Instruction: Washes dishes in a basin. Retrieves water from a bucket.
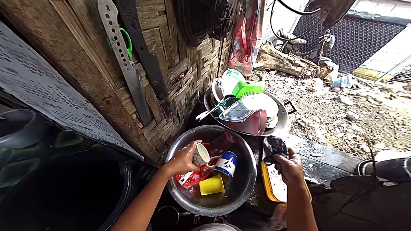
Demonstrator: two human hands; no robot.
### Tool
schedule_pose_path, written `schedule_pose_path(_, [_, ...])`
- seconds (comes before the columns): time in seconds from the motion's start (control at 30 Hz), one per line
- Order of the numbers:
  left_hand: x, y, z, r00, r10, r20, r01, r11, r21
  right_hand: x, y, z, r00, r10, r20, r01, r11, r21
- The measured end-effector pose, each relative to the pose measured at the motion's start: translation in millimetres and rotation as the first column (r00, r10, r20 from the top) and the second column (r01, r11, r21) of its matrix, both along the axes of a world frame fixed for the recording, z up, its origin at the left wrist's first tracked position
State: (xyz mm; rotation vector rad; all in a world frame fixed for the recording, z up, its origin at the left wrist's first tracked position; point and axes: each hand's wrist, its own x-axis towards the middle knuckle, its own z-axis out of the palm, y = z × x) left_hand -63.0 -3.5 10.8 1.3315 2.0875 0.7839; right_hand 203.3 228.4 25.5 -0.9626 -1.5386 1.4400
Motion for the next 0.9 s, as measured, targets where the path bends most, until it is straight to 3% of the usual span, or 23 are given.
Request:
schedule_pose_path(0.1, [0.1,7.3,-6.3,0.993,-0.115,-0.04,0.097,0.946,-0.31,34.5,35.7,-8.7,0.913,-0.174,0.37,0.138,0.983,0.121])
schedule_pose_path(0.17, [-0.6,16.6,-9.3,0.983,-0.179,-0.05,0.137,0.881,-0.452,48.6,50.8,-23.2,0.755,-0.17,0.633,0.134,0.985,0.106])
schedule_pose_path(0.23, [-1.8,28.0,-7.6,0.969,-0.235,-0.079,0.164,0.847,-0.506,57.0,58.5,-42.6,0.603,-0.083,0.793,0.075,0.996,0.047])
schedule_pose_path(0.37, [7.5,66.0,10.9,0.983,-0.123,-0.139,0.066,0.932,-0.355,59.5,55.8,-67.9,0.38,0.232,0.895,-0.123,0.972,-0.2])
schedule_pose_path(0.47, [14.4,108.0,-1.9,0.987,-0.005,-0.161,-0.026,0.981,-0.193,58.5,50.9,-76.3,0.307,0.245,0.92,-0.158,0.966,-0.204])
schedule_pose_path(0.5, [16.2,120.8,-8.0,0.987,0.016,-0.157,-0.043,0.984,-0.171,58.0,50.1,-73.4,0.332,0.197,0.923,-0.113,0.979,-0.168])
schedule_pose_path(0.6, [20.2,146.7,-28.7,0.99,0.059,-0.126,-0.077,0.987,-0.14,61.3,47.8,-60.4,0.575,-0.007,0.818,0.111,0.991,-0.069])
schedule_pose_path(0.67, [19.1,154.0,-41.3,0.992,0.066,-0.11,-0.078,0.99,-0.114,65.0,45.2,-54.2,0.767,-0.127,0.629,0.227,0.97,-0.081])
schedule_pose_path(0.73, [12.5,155.1,-52.5,0.994,0.064,-0.092,-0.067,0.997,-0.031,68.0,45.5,-55.8,0.897,-0.21,0.39,0.285,0.948,-0.145])
schedule_pose_path(0.8, [6.3,150.5,-55.3,0.995,0.093,-0.023,-0.091,0.99,0.104,71.2,46.6,-57.3,0.953,-0.235,0.192,0.281,0.922,-0.267])
schedule_pose_path(0.9, [2.3,135.0,-41.4,0.956,0.191,0.222,-0.253,0.919,0.301,72.7,48.3,-66.6,0.961,-0.274,-0.015,0.249,0.893,-0.375])
